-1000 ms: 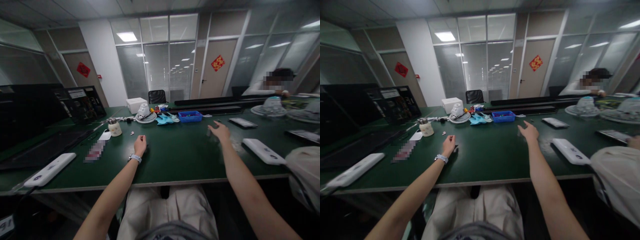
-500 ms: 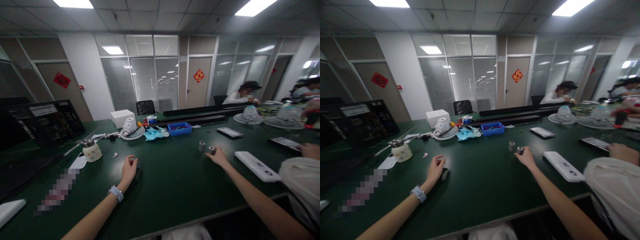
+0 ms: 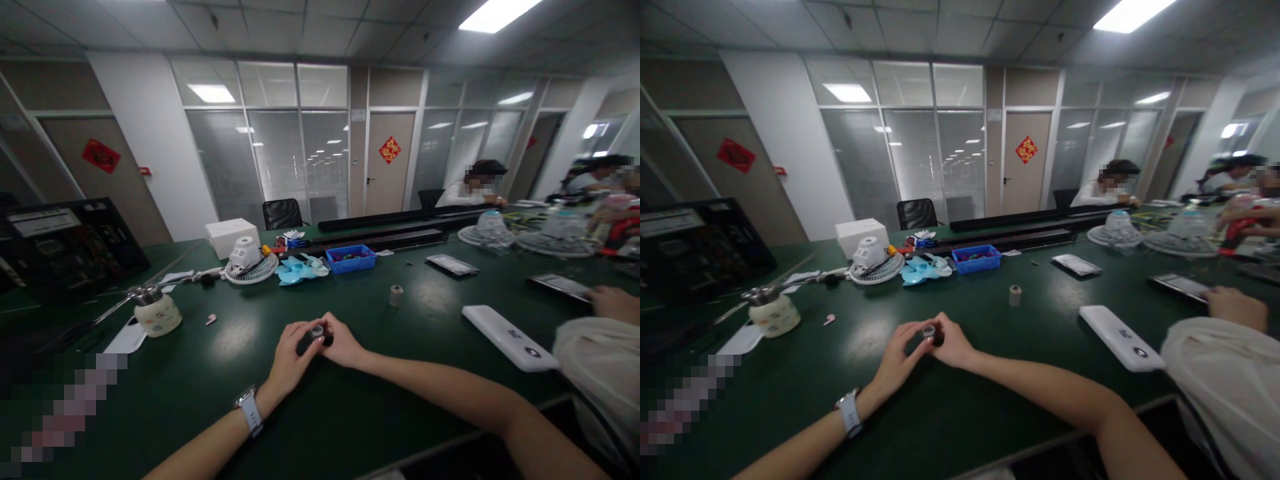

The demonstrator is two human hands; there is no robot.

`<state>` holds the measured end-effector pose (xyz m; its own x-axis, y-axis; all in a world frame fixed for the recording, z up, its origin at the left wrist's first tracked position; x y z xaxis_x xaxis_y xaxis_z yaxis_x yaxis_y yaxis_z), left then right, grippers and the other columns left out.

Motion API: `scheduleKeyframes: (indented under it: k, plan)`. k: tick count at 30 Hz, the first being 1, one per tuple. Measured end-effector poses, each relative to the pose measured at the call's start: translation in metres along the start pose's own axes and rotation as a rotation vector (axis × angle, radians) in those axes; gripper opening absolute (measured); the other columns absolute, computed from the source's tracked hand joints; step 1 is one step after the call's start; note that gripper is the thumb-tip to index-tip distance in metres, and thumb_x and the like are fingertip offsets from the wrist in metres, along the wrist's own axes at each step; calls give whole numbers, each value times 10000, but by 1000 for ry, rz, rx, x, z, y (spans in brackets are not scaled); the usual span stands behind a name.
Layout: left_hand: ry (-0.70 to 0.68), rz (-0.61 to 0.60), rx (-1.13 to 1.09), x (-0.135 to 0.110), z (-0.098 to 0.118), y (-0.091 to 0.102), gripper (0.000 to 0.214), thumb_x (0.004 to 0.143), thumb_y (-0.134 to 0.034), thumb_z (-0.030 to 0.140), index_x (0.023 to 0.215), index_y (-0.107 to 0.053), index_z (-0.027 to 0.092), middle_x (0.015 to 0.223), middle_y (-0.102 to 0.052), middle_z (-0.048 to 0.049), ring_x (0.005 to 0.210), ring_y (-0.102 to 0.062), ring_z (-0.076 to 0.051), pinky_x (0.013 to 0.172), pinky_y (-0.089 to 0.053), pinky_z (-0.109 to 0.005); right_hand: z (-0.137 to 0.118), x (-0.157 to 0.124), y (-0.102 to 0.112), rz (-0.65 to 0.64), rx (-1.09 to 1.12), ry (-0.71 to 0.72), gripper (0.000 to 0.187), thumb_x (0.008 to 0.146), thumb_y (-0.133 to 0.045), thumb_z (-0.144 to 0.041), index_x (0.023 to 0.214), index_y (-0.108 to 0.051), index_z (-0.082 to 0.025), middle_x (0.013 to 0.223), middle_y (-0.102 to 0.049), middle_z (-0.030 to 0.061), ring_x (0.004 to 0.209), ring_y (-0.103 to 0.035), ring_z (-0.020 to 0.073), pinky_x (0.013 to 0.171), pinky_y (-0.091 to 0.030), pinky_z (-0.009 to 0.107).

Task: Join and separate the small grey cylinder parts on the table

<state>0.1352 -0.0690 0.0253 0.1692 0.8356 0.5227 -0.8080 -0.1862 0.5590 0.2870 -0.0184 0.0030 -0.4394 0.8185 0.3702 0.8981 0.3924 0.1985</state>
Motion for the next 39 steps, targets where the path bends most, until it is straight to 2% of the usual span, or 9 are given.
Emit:
scheduleKeyframes:
  k: [4,10,18,21,24,29,33,36,39]
  plan:
    - [53,50,-23,2,-5,3,275,885,-569,428,1044,-724,266,1046,-689,-50,1021,-586,-212,922,-452,-380,-1,-3,-10,-16,14,-12,451,638,-814,-313,873,-443,-213,859,-632,1,803,-643,183,699,-523,310]
    - [124,46,-6,1,-13,21,269,853,-603,458,941,-755,255,929,-713,-42,919,-608,-207,851,-463,-365,-10,-2,-21,-47,-25,-12,477,618,-834,-344,873,-454,-208,869,-639,4,808,-642,184,691,-521,312]
    - [-6,58,201,11,-4,37,247,848,-607,443,842,-769,257,881,-717,-57,937,-576,-229,852,-444,-385,-11,0,-30,4,-126,-22,458,618,-830,-334,864,-464,-209,846,-641,2,759,-634,173,667,-520,306]
    - [32,136,179,14,-8,49,251,840,-613,446,847,-771,252,885,-723,-51,934,-581,-223,858,-445,-371,-7,0,-30,8,-118,-4,473,615,-833,-355,888,-476,-206,885,-652,10,792,-642,175,705,-524,317]
    - [120,225,218,10,-25,64,264,814,-633,465,878,-776,253,910,-725,-50,937,-583,-227,867,-434,-372,-6,-1,-29,3,-110,8,476,627,-827,-365,928,-496,-203,928,-659,23,824,-649,177,734,-524,323]
    - [261,-18,360,-7,-66,64,258,800,-633,465,896,-785,280,864,-725,-53,866,-595,-233,856,-413,-391,-10,-2,-28,14,-162,-12,494,620,-831,-367,958,-509,-203,939,-663,31,836,-649,181,743,-526,328]
    - [280,-62,389,-11,-77,60,303,811,-605,485,965,-774,286,900,-725,-55,889,-603,-233,856,-419,-374,-16,-1,-31,-17,-190,8,458,656,-807,-347,991,-529,-204,944,-668,28,842,-650,177,757,-529,331]
    - [277,-62,332,-10,-73,61,380,811,-582,515,1036,-755,263,939,-727,-64,878,-620,-229,811,-445,-342,-18,-4,-21,-10,-154,0,400,683,-787,-314,984,-550,-198,956,-674,31,866,-654,170,793,-531,335]
    - [325,-14,279,-9,-69,64,486,830,-517,549,1118,-724,215,914,-731,-77,823,-636,-234,741,-458,-329,-11,-16,17,84,-126,-55,376,696,-771,-318,978,-557,-192,980,-679,43,890,-658,168,818,-533,345]
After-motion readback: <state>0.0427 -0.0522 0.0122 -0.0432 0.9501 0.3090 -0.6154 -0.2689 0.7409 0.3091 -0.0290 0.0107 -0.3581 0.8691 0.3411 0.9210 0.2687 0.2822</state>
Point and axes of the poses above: each hand's wrist, its own x-axis towards the middle knuckle, its own y-axis out of the back of the hand, z = x × y, the point moved 2 cm from there along x, towards the middle knuckle
